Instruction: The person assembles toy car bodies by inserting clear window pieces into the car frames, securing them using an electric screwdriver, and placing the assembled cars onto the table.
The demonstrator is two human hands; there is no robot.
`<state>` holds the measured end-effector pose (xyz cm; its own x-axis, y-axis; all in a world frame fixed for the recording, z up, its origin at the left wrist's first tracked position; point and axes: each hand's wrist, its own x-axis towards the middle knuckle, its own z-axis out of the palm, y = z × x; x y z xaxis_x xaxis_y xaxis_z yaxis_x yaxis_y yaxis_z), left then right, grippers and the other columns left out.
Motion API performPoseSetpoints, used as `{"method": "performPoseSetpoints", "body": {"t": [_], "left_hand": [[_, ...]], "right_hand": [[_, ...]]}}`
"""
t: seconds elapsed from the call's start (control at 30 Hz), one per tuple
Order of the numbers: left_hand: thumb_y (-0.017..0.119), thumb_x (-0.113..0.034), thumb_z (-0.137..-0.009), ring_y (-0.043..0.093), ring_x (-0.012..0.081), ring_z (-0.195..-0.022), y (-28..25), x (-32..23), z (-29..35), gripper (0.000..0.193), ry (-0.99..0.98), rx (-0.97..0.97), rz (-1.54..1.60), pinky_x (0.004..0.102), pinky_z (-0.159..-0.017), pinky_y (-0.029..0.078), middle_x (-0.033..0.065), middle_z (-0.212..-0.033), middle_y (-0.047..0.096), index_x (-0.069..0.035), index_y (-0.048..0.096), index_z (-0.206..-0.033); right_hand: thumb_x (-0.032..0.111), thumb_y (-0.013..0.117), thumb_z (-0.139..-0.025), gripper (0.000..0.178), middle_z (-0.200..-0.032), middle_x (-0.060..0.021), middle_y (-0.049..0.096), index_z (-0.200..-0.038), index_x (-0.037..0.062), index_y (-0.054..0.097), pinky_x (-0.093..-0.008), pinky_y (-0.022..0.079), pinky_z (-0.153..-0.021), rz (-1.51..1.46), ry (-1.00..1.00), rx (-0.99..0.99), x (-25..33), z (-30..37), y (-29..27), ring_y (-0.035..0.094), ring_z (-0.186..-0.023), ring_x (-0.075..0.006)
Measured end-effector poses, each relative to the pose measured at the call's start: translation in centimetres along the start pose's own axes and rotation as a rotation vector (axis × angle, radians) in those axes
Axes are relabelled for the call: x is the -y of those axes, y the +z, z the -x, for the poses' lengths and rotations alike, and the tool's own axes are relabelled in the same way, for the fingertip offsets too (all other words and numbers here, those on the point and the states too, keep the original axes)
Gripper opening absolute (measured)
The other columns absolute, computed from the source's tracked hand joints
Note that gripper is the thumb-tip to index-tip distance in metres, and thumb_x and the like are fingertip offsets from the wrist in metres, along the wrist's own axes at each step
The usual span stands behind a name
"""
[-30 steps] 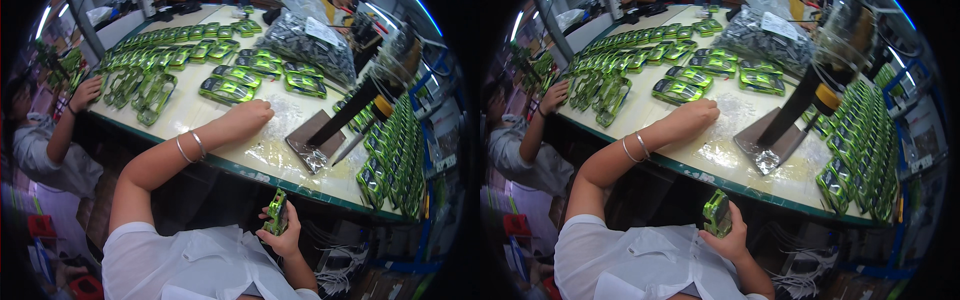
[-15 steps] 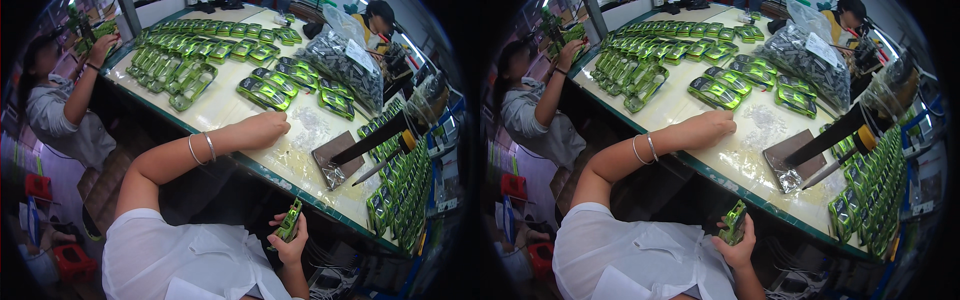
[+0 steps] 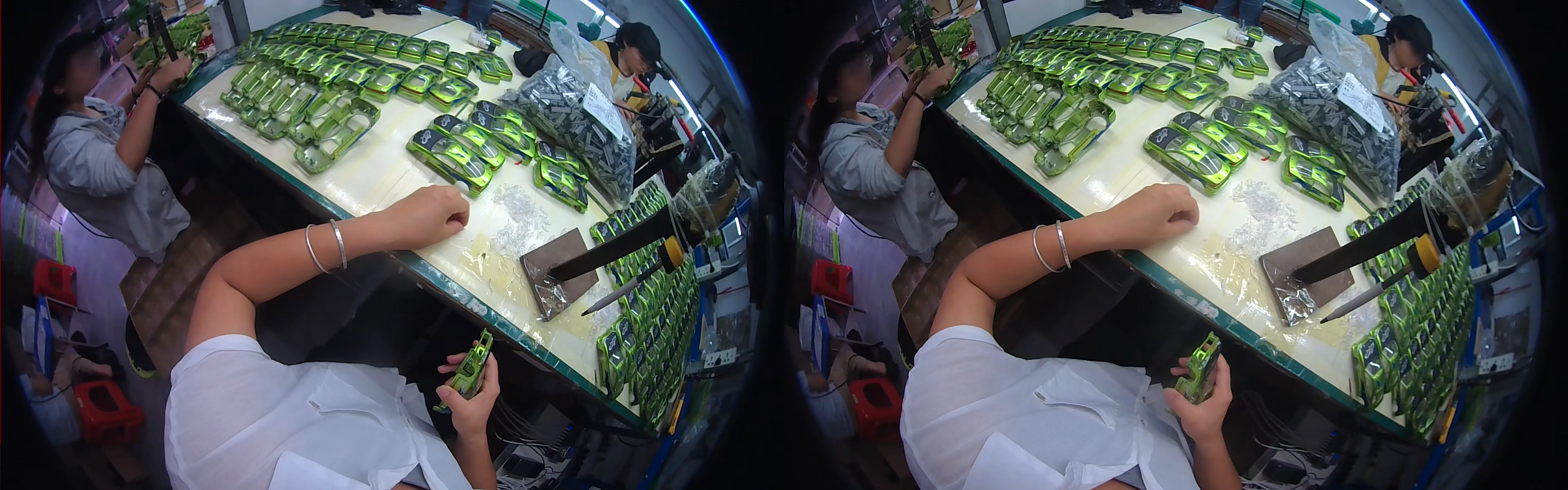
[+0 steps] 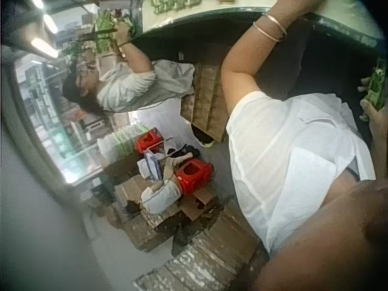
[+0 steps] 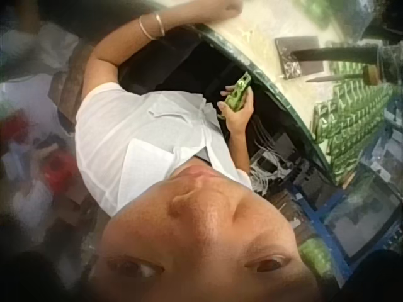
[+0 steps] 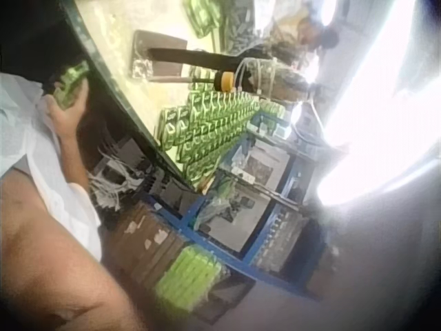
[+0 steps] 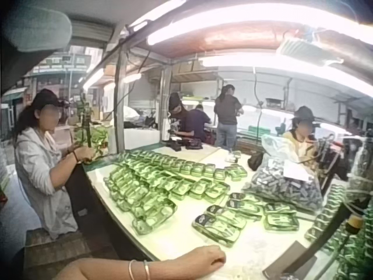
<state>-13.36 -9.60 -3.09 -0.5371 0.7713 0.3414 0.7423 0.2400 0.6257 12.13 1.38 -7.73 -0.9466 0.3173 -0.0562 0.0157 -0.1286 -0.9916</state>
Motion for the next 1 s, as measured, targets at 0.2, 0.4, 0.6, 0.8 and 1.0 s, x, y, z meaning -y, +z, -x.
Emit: {"method": "performPoseSetpoints", "body": {"t": [0.2,0.4,0.6,0.8,1.0], "left_hand": [[0.052,-0.006,-0.069,0.054,0.0305,-0.076,-1.0,-1.4,-0.9,0.009,-0.079,0.192,-0.275,0.0367,-0.067,0.043,0.0157,-0.075,0.055,0.001,0.055,-0.073],[0.052,-0.008,-0.066,0.056,0.0314,-0.069,-1.9,-1.6,-2.9,0.011,-0.155,0.382,-0.323,0.0368,-0.063,0.044,0.0166,-0.068,0.057,0.002,0.055,-0.069],[0.057,-0.006,-0.074,0.05,0.0084,-0.057,-2.2,-3.0,0.2,0.007,-0.34,0.248,0.463,0.0208,-0.051,0.041,0.0017,-0.066,0.053,0.0,0.055,-0.077],[0.055,0.0,-0.075,0.054,0.0123,-0.057,0.0,-6.5,4.7,0.018,-0.268,-0.009,1.052,0.0198,-0.047,0.044,0.01,-0.07,0.055,0.007,0.056,-0.092],[0.064,0.0,-0.068,0.054,0.0139,-0.064,2.4,-9.0,5.2,0.026,0.154,0.042,0.747,0.0219,-0.057,0.042,0.0094,-0.074,0.056,0.002,0.06,-0.094]], "right_hand": [[0.003,0.07,-0.057,0.073,-0.096,-0.0148,0.053,-0.118,-0.0043,0.032,-0.0305,0.045,-0.073,0.006,0.008,0.008,-0.1,0.0,0.1,0.056,-0.083,-0.0201],[0.005,0.069,-0.054,0.073,-0.093,-0.014,0.052,-0.117,-0.0026,0.033,-0.0263,0.046,-0.062,0.087,-0.005,0.022,0.4,0.3,0.3,0.056,-0.08,-0.02],[0.009,0.074,-0.057,0.072,-0.093,-0.0123,0.057,-0.116,-0.0054,0.034,-0.0259,0.046,-0.073,0.235,-0.113,-0.075,1.2,-0.6,-1.2,0.058,-0.081,-0.0149],[0.006,0.072,-0.055,0.073,-0.093,-0.0112,0.056,-0.116,-0.0047,0.035,-0.0267,0.045,-0.072,0.555,-0.271,-0.145,2.6,-1.7,-1.8,0.056,-0.082,-0.0153],[0.009,0.073,-0.055,0.072,-0.091,-0.0139,0.058,-0.115,-0.0045,0.036,-0.0281,0.047,-0.07,0.694,-0.391,-0.188,2.9,-1.8,-2.0,0.06,-0.078,-0.0198]]}}
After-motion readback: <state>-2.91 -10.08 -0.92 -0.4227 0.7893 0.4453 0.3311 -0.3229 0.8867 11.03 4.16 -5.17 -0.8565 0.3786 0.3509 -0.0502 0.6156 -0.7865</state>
